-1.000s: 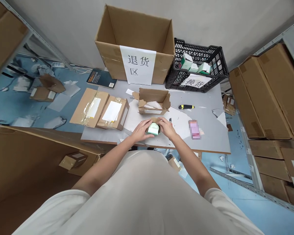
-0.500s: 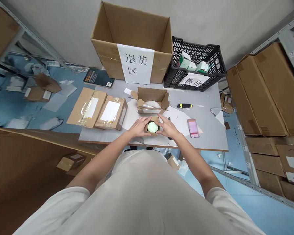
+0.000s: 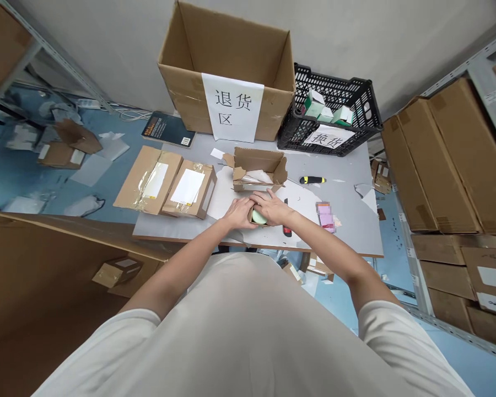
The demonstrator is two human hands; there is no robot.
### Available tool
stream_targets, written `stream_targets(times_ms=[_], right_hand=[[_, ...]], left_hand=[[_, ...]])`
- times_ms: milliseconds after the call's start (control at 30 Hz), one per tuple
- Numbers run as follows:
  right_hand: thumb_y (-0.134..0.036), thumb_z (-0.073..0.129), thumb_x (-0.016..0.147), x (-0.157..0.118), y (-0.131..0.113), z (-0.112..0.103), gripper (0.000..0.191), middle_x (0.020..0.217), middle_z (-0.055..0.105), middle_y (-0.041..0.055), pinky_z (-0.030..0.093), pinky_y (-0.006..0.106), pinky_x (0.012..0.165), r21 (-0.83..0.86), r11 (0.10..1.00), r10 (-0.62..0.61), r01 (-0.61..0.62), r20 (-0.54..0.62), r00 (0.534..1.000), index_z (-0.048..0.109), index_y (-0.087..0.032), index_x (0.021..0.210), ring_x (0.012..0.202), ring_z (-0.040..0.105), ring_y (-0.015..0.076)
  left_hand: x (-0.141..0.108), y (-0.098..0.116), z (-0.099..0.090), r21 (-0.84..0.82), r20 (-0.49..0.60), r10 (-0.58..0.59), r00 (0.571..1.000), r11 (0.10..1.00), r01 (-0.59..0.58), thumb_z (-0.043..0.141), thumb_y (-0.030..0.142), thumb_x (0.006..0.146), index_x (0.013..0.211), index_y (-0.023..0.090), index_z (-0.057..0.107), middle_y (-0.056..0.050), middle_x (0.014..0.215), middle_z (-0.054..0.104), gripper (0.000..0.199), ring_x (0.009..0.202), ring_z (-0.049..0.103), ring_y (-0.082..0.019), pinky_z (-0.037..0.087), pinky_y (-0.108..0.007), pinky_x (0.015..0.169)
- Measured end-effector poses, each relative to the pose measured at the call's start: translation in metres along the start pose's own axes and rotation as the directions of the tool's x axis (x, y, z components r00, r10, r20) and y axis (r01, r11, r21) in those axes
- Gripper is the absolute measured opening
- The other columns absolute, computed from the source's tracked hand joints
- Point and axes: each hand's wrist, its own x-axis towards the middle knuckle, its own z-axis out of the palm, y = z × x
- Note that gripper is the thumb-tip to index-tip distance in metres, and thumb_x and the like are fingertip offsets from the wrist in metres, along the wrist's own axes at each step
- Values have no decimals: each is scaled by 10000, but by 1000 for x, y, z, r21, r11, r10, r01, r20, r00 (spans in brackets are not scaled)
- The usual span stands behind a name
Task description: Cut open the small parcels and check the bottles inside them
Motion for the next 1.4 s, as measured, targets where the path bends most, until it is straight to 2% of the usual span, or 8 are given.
stream_targets(times_ms=[367,467,567,700,900,1133,1233,1400], right_hand=[[-249,722,616,-64,12,-88,596,1095,617,96,499,394,815,521,851,209,-66,-221,953,515,-192,1173,957,600,259],[-290,751,603,-99,22,-91,666,1162,591,71,523,360,791,718,694,427,-47,-359,830,502,-249,1219,1022,583,248],[-345,799,568,-115,26,-68,777,1209,553,62,542,353,810,891,440,685,109,-412,601,463,-288,1266,1064,564,238],[-401,762,600,-103,14,-25,712,1233,521,20,568,403,831,890,81,880,449,-275,386,438,-348,1231,1052,570,212],[-493,618,648,-68,-17,2,734,1286,502,63,532,555,876,858,-84,916,506,-133,379,319,-358,1305,1133,549,285],[-624,302,796,-34,-57,17,703,1149,598,134,373,658,1007,889,-230,837,396,-27,547,284,-264,1400,1283,435,365],[-629,232,836,-32,-58,17,716,1191,600,158,378,630,1015,953,-110,754,282,-105,649,302,-210,1413,1320,408,353],[-678,460,795,-44,-22,-35,846,1537,254,160,428,482,1021,936,279,759,217,-353,548,193,-220,1455,1375,347,314]], left_hand=[[3,5,-7,-2,13,-17,1000,1000,17,743,521,557,1104,175,551,-113,1079,612,675,1046,547,-325,375,-417,872],[1,6,-7,-2,20,-25,999,1000,25,747,522,564,1162,172,542,-125,1114,600,723,1067,542,-334,380,-420,889],[-2,7,-9,10,40,-40,998,999,40,762,562,554,1259,175,503,-154,1213,565,844,1125,518,-355,371,-439,931],[-4,10,-16,23,49,-26,998,999,25,729,689,532,1416,179,355,-181,1341,494,1087,1227,454,-367,258,-516,1054],[-2,15,-41,28,-63,1,998,1000,1,675,760,541,1436,175,349,-217,1434,403,1118,1329,323,-427,36,-639,1094],[-2,57,-58,-554,-334,-85,939,823,-123,577,714,711,1229,174,532,-177,1231,577,749,1163,518,-355,364,-518,1013],[-3,76,-58,-817,-375,-223,900,539,-207,603,640,751,1194,191,504,-119,1069,636,638,981,613,-266,486,-397,854],[-6,84,-69,-848,-346,-389,854,519,-107,783,493,619,1135,203,492,-74,1060,618,660,910,609,-220,489,-331,780]])
